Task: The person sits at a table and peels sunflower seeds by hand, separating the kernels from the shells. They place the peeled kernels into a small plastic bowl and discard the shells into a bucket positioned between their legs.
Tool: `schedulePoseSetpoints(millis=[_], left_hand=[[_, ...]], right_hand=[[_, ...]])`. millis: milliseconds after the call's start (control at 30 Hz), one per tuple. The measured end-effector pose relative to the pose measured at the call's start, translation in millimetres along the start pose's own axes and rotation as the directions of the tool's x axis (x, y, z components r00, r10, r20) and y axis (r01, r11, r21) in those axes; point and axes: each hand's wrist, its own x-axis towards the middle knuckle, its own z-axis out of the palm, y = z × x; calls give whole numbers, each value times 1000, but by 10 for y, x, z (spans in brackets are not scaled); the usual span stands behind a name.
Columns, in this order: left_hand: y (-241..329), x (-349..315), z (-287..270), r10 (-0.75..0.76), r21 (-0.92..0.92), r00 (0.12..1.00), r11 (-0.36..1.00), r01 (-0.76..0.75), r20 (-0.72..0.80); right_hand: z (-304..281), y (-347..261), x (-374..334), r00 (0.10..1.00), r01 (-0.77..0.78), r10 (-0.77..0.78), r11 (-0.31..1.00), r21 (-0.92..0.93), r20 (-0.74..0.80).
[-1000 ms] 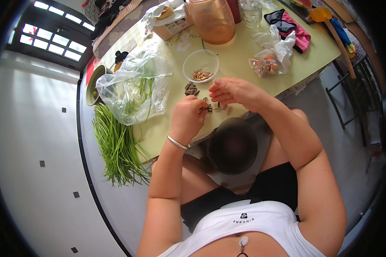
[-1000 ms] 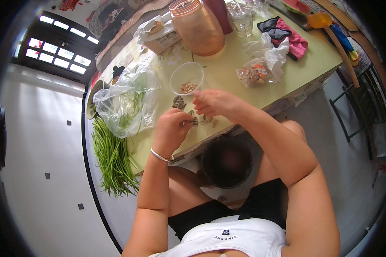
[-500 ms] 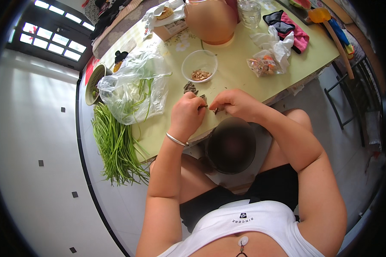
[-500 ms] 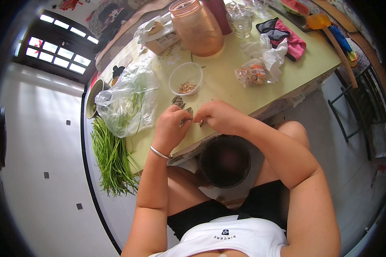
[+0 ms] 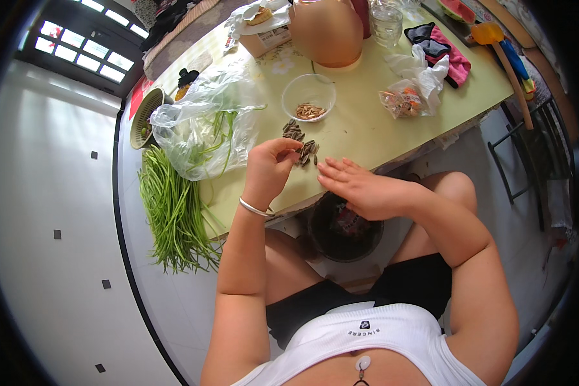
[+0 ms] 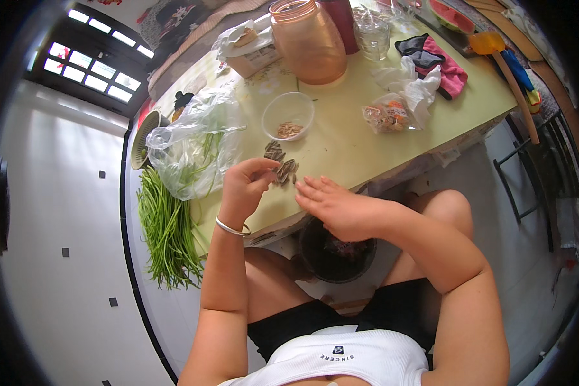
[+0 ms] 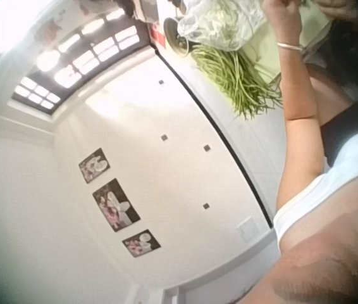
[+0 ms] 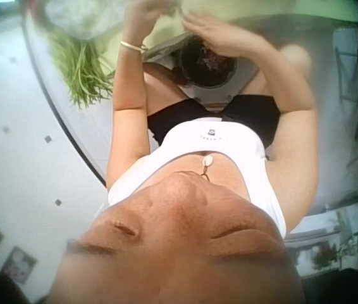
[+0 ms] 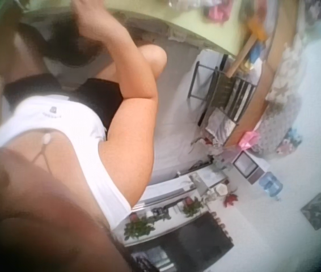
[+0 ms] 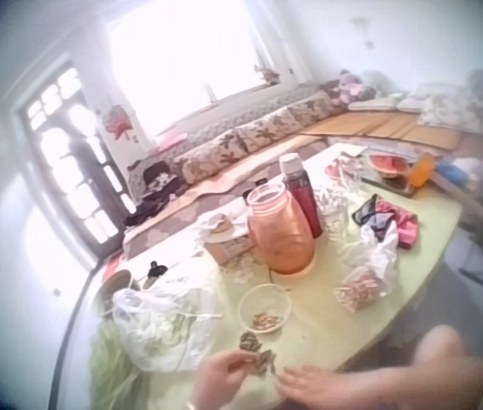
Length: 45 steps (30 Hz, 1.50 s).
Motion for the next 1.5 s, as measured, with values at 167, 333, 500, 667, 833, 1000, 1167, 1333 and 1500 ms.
schedulePoseSetpoints(millis=[167,333,500,667,833,1000,1167,1333,1500], left_hand=[[153,-44,-13,-148,-182,989,972,149,23],[107,-81,22,-14,-411,999,911,31,42],[191,-114,201,76,-484,996,870,-93,-55],[220,-94,271,396,85,905,918,-387,-158],[299,-132,404,546,490,815,773,-403,-192],[293,-120,424,592,583,788,705,-403,-172],[314,-115,473,581,638,801,673,-375,-143],[303,-79,462,566,555,807,732,-396,-170],[253,-10,328,-62,-476,997,879,36,-40]], right_hand=[[-119,-154,-79,993,83,-99,973,213,61],[-189,-143,119,922,-205,378,669,715,-88],[-104,11,324,802,-10,578,264,965,-150],[-87,46,413,729,120,645,209,971,-229],[-49,3,480,684,204,689,137,969,-241],[9,12,549,632,242,659,332,912,-407],[16,45,558,597,95,602,603,792,-530],[-6,111,580,582,84,588,644,760,-562],[-173,214,470,759,125,618,169,978,-204]])
